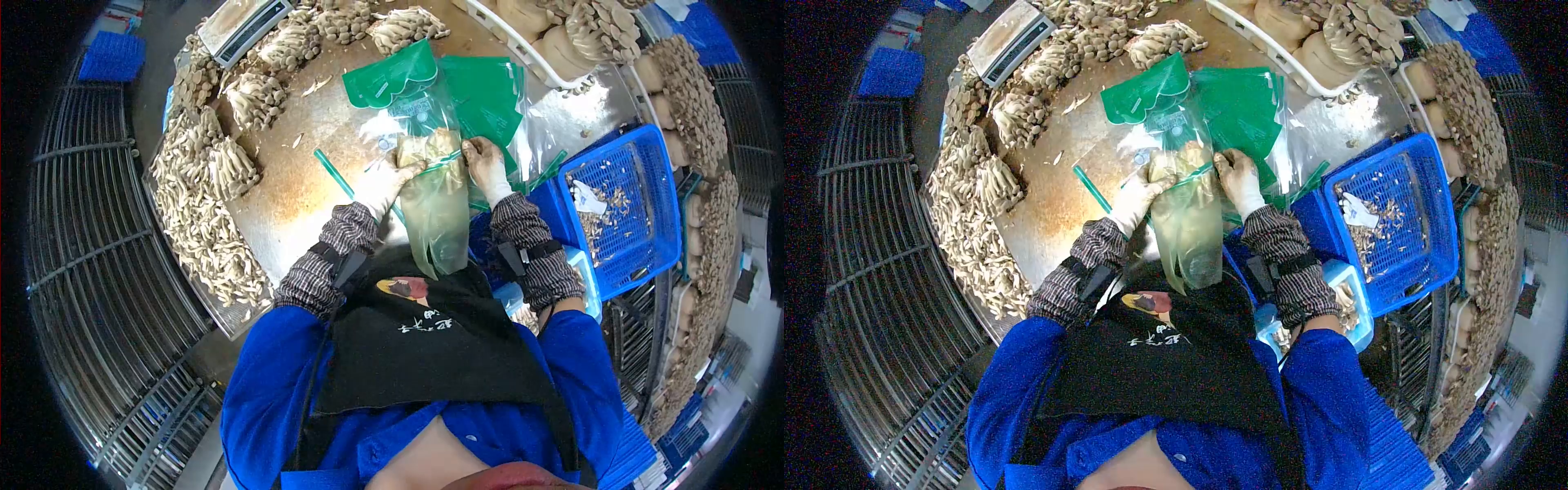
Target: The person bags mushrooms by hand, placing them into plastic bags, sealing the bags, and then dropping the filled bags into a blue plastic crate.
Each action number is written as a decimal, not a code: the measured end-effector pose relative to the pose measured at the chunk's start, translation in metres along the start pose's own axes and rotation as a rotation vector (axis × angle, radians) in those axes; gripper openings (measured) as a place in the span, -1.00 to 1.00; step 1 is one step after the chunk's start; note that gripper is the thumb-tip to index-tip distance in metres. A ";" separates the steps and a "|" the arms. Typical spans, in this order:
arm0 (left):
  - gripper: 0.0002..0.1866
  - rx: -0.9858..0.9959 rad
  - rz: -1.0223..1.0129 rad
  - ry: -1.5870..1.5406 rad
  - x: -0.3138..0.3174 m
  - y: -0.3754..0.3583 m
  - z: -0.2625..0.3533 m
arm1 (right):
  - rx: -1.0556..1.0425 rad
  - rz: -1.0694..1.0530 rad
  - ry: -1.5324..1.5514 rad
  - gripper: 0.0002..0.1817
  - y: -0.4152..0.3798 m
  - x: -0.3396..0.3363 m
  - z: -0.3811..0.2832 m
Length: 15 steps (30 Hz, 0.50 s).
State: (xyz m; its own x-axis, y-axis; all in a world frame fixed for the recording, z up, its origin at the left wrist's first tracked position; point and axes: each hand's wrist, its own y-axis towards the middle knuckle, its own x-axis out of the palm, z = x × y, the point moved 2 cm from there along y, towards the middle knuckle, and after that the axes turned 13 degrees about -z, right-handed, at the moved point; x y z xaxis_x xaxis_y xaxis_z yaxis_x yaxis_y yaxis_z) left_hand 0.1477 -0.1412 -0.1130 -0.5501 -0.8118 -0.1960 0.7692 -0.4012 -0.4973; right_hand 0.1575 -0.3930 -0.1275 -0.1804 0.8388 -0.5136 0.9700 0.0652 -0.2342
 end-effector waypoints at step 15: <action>-0.36 0.225 -0.094 -0.215 -0.017 -0.024 0.006 | -0.168 -0.018 -0.126 -0.67 -0.043 -0.003 0.017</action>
State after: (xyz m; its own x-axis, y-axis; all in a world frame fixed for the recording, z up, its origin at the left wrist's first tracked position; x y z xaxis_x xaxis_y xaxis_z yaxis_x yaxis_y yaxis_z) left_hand 0.1404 -0.1199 -0.0924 -0.5592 -0.8282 0.0363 0.7843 -0.5427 -0.3006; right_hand 0.1135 -0.4078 -0.1296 -0.2069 0.7634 -0.6120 0.9780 0.1780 -0.1086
